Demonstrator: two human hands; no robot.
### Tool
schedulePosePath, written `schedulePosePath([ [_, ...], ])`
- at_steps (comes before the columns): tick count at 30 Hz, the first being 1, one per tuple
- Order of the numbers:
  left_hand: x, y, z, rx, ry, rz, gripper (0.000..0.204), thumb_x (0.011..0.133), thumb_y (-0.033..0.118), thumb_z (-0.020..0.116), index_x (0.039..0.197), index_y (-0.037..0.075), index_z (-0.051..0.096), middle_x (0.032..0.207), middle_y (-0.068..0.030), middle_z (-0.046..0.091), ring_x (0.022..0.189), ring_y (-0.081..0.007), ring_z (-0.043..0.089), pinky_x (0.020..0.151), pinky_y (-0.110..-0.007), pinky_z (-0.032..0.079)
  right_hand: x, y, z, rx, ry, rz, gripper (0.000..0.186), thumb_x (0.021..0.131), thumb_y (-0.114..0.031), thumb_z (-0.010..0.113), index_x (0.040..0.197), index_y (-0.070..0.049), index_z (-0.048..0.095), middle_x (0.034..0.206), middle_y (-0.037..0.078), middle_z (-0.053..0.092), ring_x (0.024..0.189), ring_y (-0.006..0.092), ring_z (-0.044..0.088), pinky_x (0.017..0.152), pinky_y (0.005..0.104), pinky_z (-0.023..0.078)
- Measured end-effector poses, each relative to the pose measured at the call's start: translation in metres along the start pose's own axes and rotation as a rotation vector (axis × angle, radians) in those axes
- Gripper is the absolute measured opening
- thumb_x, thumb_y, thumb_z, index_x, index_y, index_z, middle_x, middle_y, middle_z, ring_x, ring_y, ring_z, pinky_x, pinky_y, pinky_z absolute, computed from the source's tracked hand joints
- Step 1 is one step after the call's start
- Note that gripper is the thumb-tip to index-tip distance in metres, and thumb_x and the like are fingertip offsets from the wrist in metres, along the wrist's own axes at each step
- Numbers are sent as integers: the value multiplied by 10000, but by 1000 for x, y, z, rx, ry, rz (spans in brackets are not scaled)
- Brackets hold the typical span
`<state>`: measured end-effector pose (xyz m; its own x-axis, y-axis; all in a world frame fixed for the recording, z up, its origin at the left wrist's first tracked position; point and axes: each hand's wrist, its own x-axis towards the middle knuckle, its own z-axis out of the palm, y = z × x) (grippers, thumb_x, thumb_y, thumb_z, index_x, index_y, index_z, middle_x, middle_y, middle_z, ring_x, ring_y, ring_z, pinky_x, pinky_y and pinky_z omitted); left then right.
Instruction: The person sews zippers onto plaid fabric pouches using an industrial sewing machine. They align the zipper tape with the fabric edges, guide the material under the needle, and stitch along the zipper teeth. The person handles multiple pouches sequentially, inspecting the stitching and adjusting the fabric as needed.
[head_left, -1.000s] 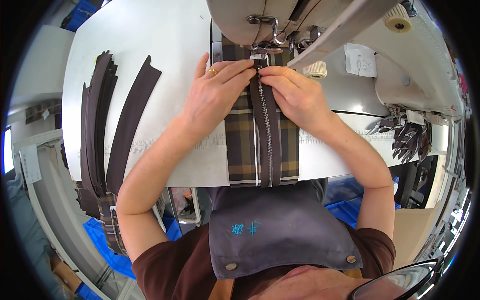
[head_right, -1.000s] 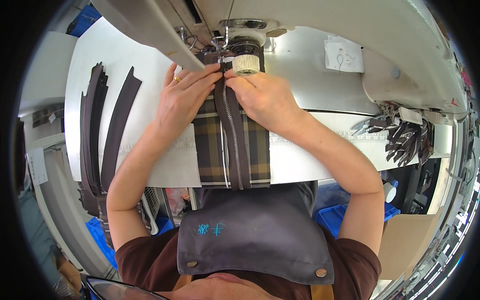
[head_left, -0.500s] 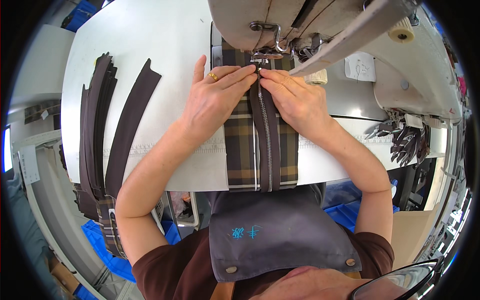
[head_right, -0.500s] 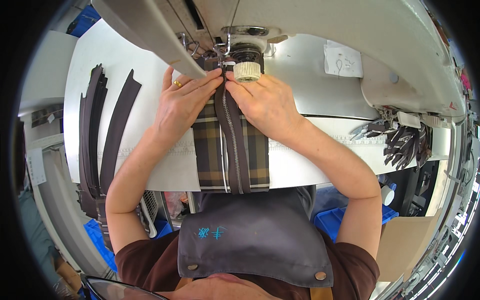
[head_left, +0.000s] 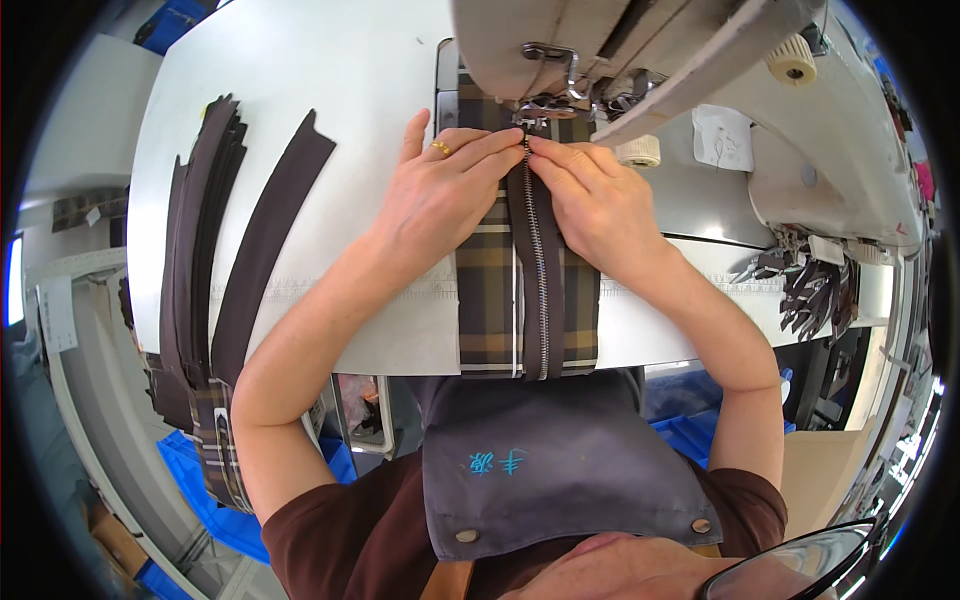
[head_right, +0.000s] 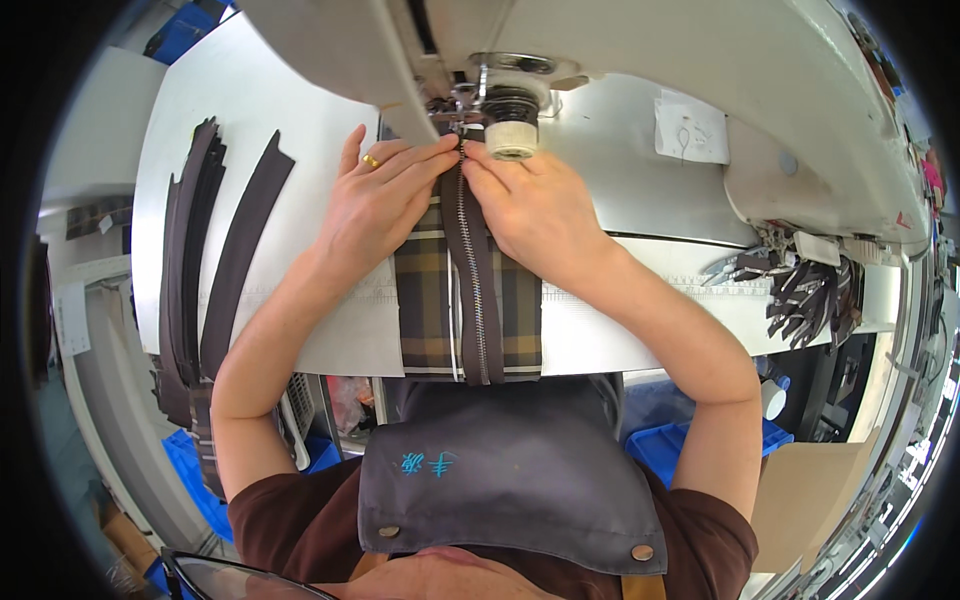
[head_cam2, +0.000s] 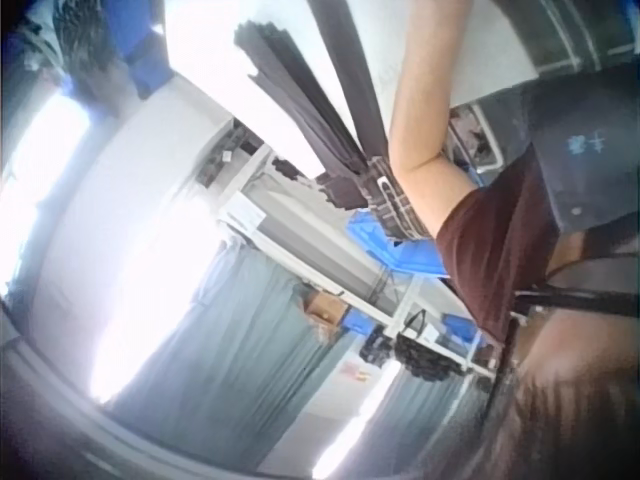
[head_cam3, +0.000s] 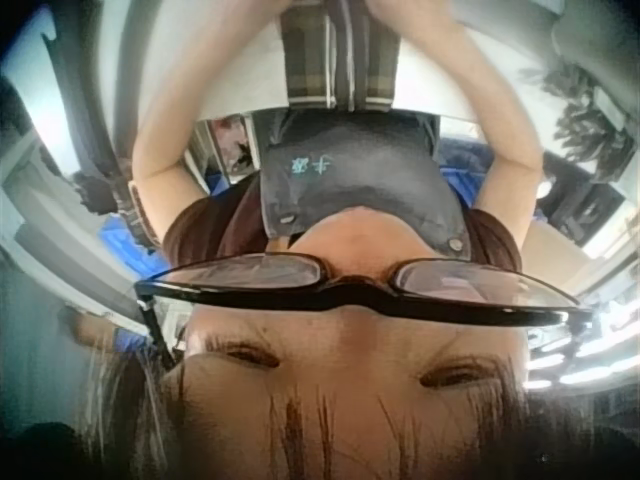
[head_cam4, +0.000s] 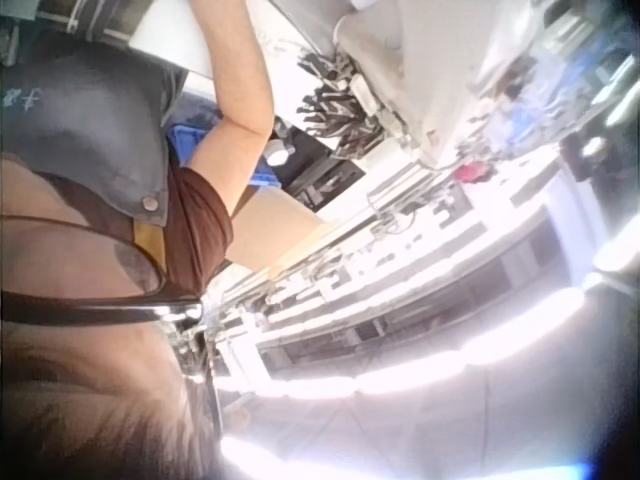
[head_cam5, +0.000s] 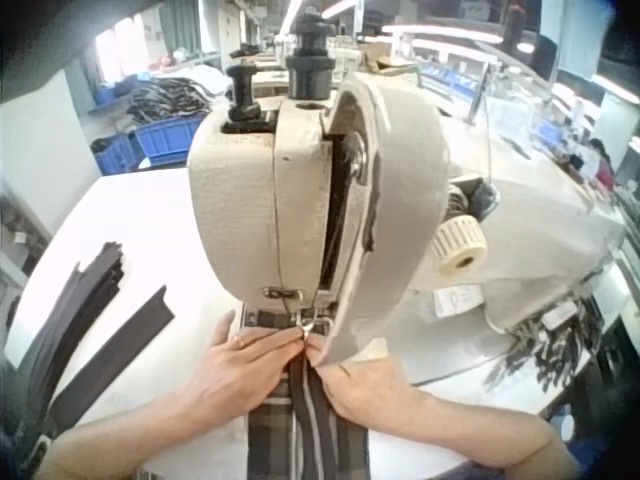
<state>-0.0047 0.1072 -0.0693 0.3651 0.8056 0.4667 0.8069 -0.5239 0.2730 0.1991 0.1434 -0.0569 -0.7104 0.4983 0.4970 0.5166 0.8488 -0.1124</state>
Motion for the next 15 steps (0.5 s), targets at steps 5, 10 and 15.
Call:
schedulePosePath([
  [5,8,2,-9,19,-73,-12,280,805,91,590,1077,110,652,1186,25,621,1106,-162,548,1026,-632,270,1,3,-5,103,-20,27,237,786,-55,665,1019,-14,654,1116,61,648,878,225,611,732,315,505],
  [10,-39,-19,-69,107,143,-323,146,869,209,631,849,84,703,887,-53,715,867,-213,677,1004,-517,380,4,1,0,83,55,-26,282,738,-95,735,1000,-24,657,1105,36,650,830,210,619,716,309,504],
  [15,-107,-28,-107,226,20,-584,261,876,189,632,1102,65,677,1204,-143,623,1140,-320,580,949,-417,457,3,2,-1,86,75,-38,264,742,-89,731,986,-17,661,1093,41,656,832,207,614,723,307,506],
])
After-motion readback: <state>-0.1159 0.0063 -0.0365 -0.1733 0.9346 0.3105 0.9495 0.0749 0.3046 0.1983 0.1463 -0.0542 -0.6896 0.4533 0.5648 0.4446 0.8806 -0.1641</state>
